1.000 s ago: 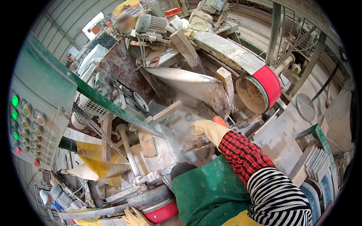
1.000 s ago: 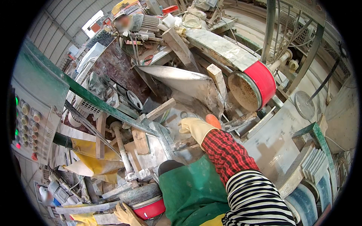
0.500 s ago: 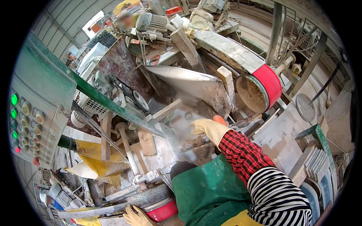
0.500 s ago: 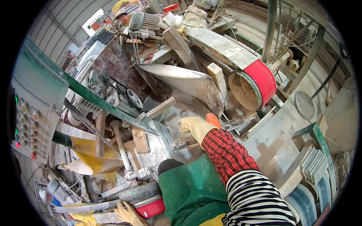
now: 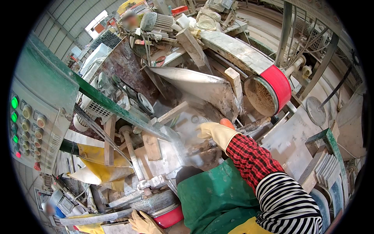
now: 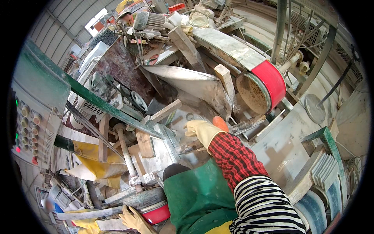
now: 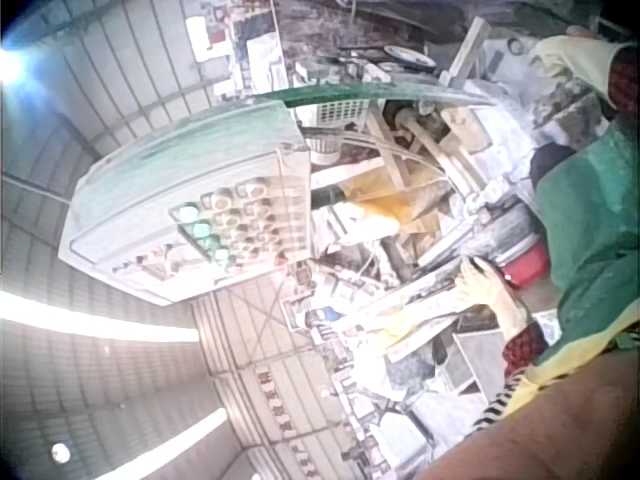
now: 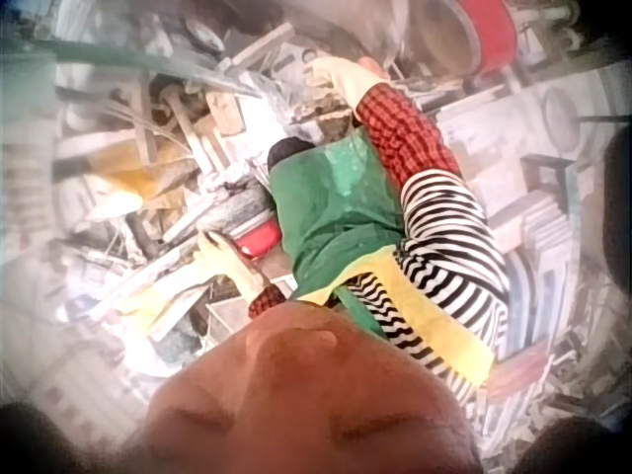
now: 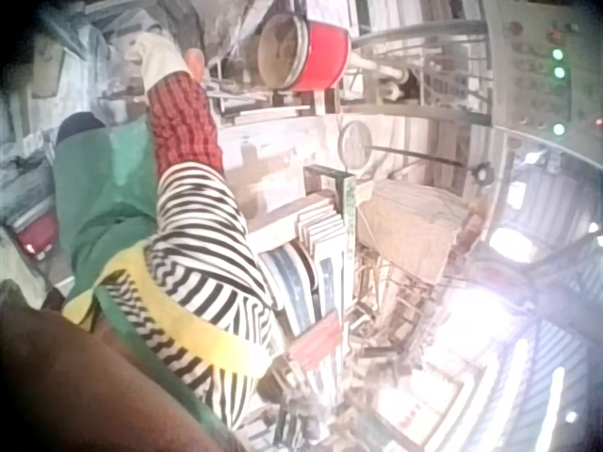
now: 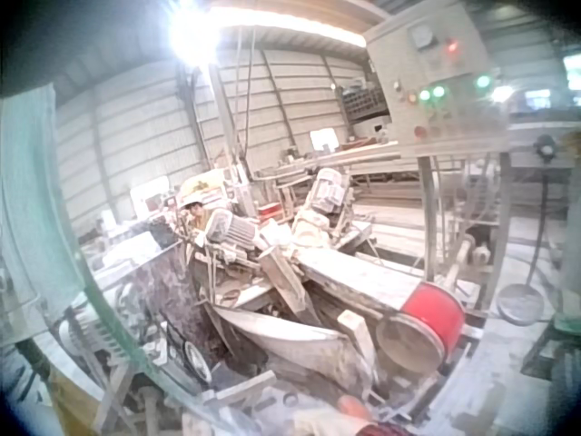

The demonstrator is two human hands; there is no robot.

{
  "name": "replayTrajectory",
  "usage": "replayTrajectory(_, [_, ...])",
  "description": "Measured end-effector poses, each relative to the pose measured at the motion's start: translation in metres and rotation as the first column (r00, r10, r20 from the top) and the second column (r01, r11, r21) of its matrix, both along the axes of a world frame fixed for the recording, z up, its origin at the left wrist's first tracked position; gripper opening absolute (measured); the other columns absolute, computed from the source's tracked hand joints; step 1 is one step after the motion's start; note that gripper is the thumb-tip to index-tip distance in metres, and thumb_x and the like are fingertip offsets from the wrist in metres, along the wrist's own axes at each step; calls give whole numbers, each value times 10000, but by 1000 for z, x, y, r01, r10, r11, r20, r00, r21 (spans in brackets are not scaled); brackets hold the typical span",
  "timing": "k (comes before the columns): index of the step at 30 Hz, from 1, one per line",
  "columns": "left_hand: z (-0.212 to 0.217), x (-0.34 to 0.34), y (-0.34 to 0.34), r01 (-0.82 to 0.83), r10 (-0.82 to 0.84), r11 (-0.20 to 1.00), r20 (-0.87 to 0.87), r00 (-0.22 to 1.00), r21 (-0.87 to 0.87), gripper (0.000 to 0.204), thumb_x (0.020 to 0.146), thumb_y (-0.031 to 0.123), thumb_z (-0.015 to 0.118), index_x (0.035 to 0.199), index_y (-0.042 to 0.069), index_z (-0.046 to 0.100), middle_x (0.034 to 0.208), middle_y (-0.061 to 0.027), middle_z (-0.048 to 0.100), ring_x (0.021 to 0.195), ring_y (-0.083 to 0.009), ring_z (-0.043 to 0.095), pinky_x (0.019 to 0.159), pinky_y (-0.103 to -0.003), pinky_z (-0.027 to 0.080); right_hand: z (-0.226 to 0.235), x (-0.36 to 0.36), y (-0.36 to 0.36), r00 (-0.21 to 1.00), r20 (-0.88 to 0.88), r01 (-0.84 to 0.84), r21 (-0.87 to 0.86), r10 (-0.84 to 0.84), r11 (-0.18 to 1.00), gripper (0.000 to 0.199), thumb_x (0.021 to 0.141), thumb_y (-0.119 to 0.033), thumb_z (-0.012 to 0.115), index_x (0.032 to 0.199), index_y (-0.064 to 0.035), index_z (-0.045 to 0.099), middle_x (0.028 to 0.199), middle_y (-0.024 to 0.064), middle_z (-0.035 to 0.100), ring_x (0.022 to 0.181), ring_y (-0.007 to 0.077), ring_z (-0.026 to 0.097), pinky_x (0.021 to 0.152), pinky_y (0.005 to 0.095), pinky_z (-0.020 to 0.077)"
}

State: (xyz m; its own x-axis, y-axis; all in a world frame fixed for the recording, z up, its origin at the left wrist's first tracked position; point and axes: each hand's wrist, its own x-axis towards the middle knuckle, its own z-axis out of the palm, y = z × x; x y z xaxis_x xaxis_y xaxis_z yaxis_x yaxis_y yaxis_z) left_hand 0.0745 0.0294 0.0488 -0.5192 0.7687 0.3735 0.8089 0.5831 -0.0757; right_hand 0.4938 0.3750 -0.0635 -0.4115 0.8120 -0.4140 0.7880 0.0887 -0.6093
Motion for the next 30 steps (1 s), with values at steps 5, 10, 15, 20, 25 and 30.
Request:
replayTrajectory(5, [-4,11,12,-87,86,995,-20,996,-42,385,974,364,573,1286,153,650,1311,-65,652,1292,-390,493,1036,-483,368,-85,-1,40,947,223,-232,-24,232,972,598,969,-445,406,1521,-224,352,1527,22,425,1373,154,408,1162,405,322])
replayTrajectory(10, [-14,4,6,-54,53,998,-64,997,-12,402,975,367,574,1302,142,636,1318,-57,647,1299,-409,493,1066,-500,346,-24,2,11,990,108,-89,-49,94,995,597,917,-421,517,1473,-215,446,1435,75,526,1297,236,504,1091,414,401])
replayTrajectory(15, [-11,15,11,-46,44,999,-47,998,-26,418,969,362,584,1313,126,617,1326,-54,642,1302,-406,491,1078,-507,338,23,9,-9,999,42,10,-31,-9,999,603,884,-397,620,1446,-210,505,1400,126,579,1289,326,546,1096,391,418])
replayTrajectory(20, [-18,12,9,-8,6,1000,-97,995,-13,427,958,349,597,1320,122,604,1334,-61,633,1295,-391,499,1053,-502,351,33,9,-14,999,53,2,9,-3,1000,602,886,-397,618,1447,-210,507,1389,143,585,1289,318,547,1082,402,432])
replayTrajectory(25, [-12,25,12,24,-27,999,-122,992,-29,433,939,321,614,1310,98,597,1297,-80,642,1230,-371,531,1006,-494,372,17,11,-8,999,43,2,8,-2,1000,598,884,-393,617,1445,-214,512,1396,133,583,1278,323,554,1074,404,437])
replayTrajectory(30, [-13,29,10,65,-65,998,-192,979,-8,432,906,291,642,1283,83,606,1279,-94,646,1190,-350,541,957,-484,386,14,9,-5,1000,18,7,-20,-7,1000,600,874,-387,640,1439,-226,519,1395,128,585,1268,318,564,1068,397,441])
